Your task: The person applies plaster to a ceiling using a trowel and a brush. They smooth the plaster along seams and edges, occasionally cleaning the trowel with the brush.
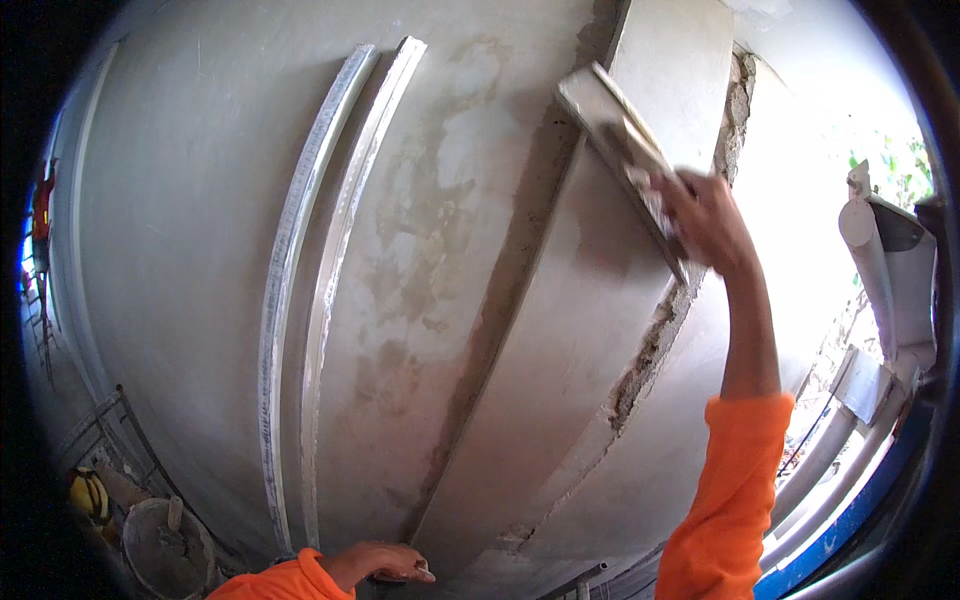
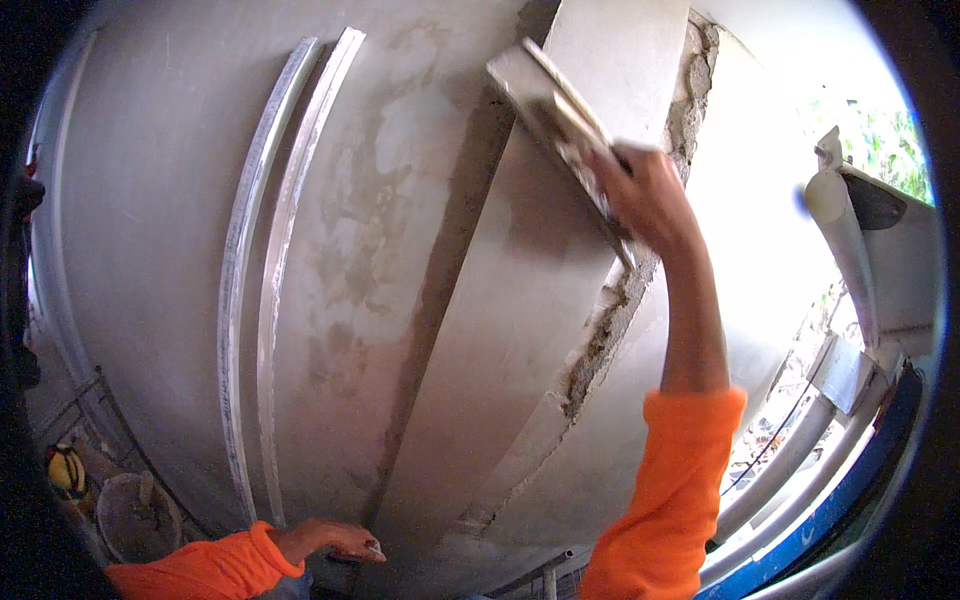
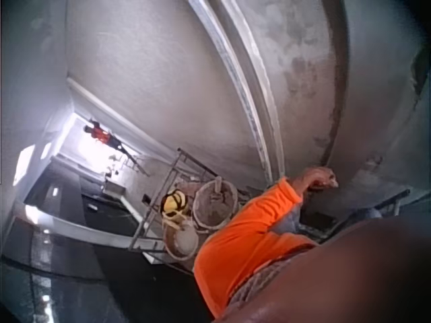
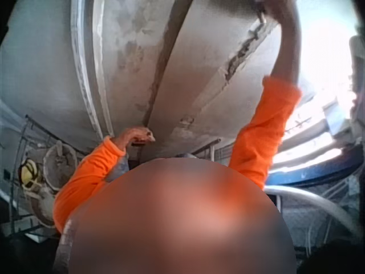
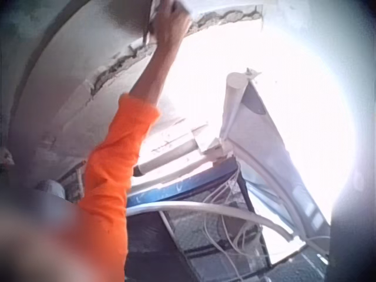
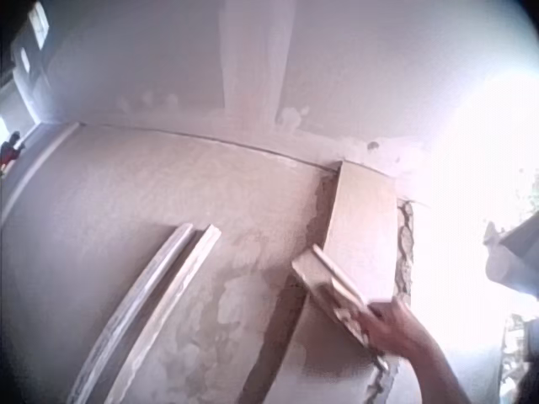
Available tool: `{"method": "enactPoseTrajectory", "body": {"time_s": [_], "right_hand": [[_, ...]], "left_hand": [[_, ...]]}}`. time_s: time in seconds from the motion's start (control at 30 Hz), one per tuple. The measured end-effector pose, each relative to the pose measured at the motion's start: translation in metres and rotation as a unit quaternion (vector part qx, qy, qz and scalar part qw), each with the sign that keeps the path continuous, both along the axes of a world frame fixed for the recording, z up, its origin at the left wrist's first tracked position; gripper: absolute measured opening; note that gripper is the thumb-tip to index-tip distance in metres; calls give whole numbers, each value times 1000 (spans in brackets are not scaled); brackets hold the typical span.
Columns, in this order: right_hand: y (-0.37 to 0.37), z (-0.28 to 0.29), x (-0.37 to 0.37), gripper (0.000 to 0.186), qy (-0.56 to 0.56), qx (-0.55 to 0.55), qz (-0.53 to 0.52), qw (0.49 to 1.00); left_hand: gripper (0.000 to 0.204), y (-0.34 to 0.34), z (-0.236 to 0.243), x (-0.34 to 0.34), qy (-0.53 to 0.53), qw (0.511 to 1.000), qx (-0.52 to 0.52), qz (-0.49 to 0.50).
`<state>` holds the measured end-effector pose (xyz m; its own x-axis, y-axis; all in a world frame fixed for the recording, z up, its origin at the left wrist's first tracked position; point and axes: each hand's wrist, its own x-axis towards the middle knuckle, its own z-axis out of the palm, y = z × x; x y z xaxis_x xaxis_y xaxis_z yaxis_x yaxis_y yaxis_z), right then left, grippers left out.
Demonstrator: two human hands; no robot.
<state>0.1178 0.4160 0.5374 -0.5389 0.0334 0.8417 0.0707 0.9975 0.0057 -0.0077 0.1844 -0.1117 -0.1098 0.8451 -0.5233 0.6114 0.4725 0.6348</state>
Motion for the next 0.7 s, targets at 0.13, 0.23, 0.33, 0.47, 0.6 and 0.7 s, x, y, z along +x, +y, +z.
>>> {"method": "enactPoseTrajectory", "body": {"time_s": [0.13, 0.23, 0.33, 0.47, 0.6, 0.7], "right_hand": [[18, -83, 46, 42, -43, 32, -27, 998], [12, -128, 72, 37, -54, -40, -21, 998], [1, -105, 59, 30, 49, -18, 38, 998], [-23, -23, 5, 30, 172, 101, -19, 980], [-52, 32, -40, 24, 220, 164, -39, 961], [-57, 40, -47, 23, 207, 161, -48, 964]], "left_hand": [[69, -8, 7, 0, -23, 1000, 20, 2], [70, -9, 7, -2, -4, 999, 30, -23], [73, -3, 7, -4, -21, 999, -4, -36], [74, 7, 15, -2, -24, 998, -53, -32], [74, 8, 21, 1, -14, 999, -44, -22], [74, 3, 20, 0, -25, 999, -34, -7]]}}
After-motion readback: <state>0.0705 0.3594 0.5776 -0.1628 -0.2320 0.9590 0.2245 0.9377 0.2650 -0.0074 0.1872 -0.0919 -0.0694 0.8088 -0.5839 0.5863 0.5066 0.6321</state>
